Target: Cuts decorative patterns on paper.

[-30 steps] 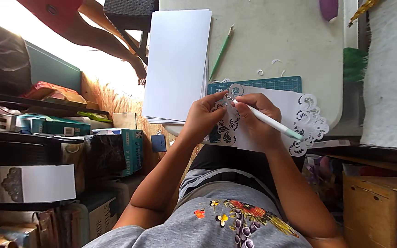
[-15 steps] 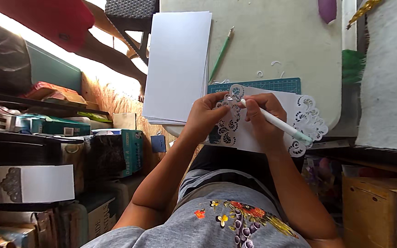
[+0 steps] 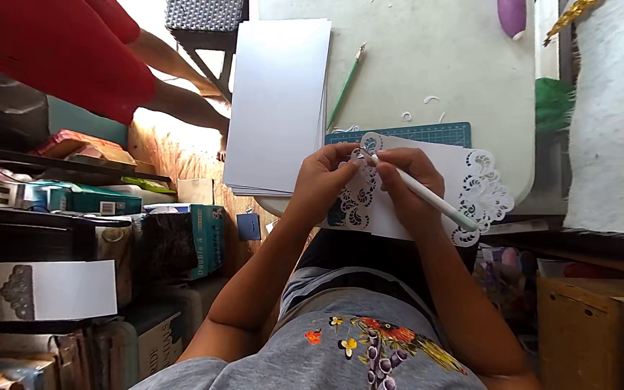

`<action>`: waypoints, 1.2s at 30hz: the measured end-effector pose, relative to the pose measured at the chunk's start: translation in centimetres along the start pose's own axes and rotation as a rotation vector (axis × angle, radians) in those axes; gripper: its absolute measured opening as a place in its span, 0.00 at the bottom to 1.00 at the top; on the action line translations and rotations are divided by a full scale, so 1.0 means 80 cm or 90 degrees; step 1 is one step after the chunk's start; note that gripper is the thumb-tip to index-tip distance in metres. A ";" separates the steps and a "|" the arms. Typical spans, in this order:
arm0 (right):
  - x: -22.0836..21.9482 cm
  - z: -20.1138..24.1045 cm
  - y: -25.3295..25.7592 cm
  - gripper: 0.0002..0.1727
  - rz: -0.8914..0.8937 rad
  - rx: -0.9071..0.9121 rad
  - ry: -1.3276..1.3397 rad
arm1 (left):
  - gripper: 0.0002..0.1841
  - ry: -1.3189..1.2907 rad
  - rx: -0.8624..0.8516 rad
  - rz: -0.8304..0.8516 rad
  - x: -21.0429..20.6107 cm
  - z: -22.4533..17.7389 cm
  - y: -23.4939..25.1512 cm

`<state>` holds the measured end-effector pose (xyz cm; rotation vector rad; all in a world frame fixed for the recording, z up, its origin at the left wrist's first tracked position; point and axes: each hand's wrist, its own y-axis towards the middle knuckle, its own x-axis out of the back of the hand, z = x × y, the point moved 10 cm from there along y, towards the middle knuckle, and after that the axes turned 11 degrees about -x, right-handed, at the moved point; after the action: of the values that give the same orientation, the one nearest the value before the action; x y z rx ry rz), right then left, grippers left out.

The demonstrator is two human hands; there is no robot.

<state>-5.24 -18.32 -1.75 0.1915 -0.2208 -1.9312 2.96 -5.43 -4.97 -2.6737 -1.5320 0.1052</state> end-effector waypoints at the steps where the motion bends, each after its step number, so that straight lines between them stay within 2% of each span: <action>1: 0.001 0.000 0.000 0.11 -0.008 0.003 0.004 | 0.12 -0.006 0.000 -0.007 0.001 0.000 0.001; 7: 0.006 -0.003 0.000 0.12 -0.030 -0.003 -0.004 | 0.20 0.071 -0.064 -0.013 0.001 -0.012 0.006; 14: 0.003 -0.003 -0.001 0.12 -0.019 0.003 -0.017 | 0.14 0.078 -0.082 -0.041 0.006 -0.015 0.008; 28: -0.001 0.001 -0.003 0.10 0.013 0.019 -0.023 | 0.12 0.020 -0.063 -0.038 0.009 -0.010 0.003; 31: -0.003 -0.001 -0.002 0.11 0.019 0.019 -0.021 | 0.16 0.025 -0.079 -0.015 0.005 -0.015 0.002; 36: 0.002 0.001 -0.002 0.10 -0.003 0.026 -0.008 | 0.22 0.023 -0.033 -0.003 0.004 -0.008 0.001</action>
<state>-5.44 -18.43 -1.70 0.2083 -0.2688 -1.9347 3.23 -5.20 -4.32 -2.6958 -1.5528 0.0176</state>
